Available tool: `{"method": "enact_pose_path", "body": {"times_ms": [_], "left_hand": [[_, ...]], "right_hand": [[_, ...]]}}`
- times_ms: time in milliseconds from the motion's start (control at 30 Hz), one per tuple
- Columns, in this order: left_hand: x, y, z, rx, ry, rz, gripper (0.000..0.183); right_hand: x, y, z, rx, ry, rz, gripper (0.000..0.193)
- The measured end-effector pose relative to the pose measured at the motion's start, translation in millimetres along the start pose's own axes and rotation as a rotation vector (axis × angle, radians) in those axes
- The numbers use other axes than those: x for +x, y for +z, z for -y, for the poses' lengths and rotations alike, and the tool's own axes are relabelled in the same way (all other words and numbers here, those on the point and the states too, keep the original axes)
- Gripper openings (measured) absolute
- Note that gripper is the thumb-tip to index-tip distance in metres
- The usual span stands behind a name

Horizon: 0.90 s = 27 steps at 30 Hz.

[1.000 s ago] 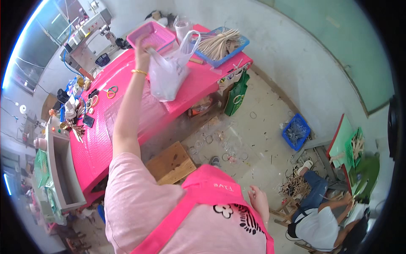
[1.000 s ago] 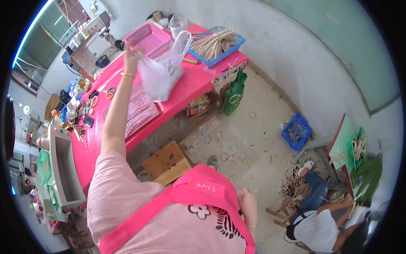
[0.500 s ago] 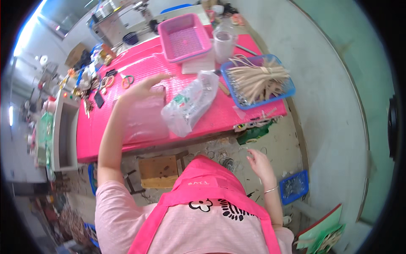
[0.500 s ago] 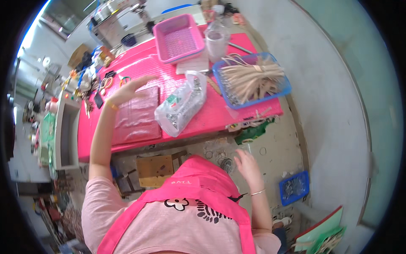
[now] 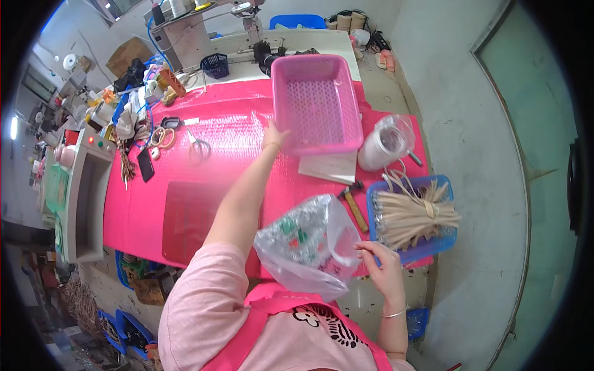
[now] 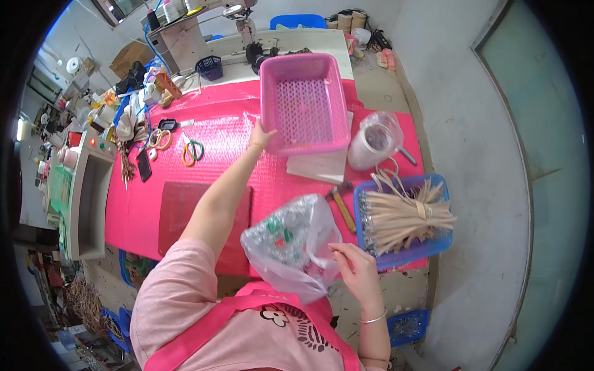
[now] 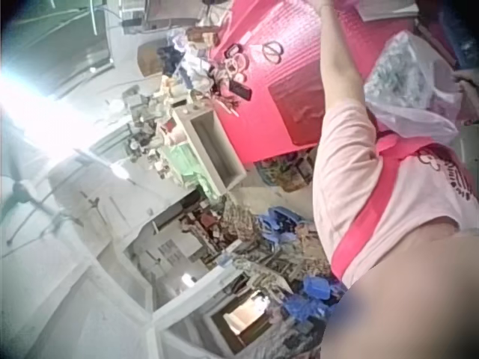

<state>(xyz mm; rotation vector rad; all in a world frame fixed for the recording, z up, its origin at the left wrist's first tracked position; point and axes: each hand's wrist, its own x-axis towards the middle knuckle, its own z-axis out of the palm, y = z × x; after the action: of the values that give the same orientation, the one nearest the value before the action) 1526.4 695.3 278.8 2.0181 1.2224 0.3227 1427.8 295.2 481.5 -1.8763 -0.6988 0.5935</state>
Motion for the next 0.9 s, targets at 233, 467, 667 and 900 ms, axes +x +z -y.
{"method": "enact_pose_path", "body": {"times_ms": [233,467,667,900], "left_hand": [[-35.9,-29.7,38.5,-0.388,0.165,-0.025,0.056],[-135.2,-131.8,119.3,-0.520,-0.018,-0.116,0.062],[-96.5,-154.4,66.0,-0.083,0.176,-0.241,0.051],[189.9,-110.4,-7.6,-1.071,-0.235,0.415,0.055]], "right_hand": [[100.7,-5.7,41.4,-0.133,0.013,-0.082,0.015],[323.5,-3.7,54.6,0.062,-0.141,0.249,0.019],[557.9,27.4,-36.2,-0.060,0.117,0.088,0.043],[672.2,52.8,-101.7,-0.485,0.096,-0.184,0.063]]}}
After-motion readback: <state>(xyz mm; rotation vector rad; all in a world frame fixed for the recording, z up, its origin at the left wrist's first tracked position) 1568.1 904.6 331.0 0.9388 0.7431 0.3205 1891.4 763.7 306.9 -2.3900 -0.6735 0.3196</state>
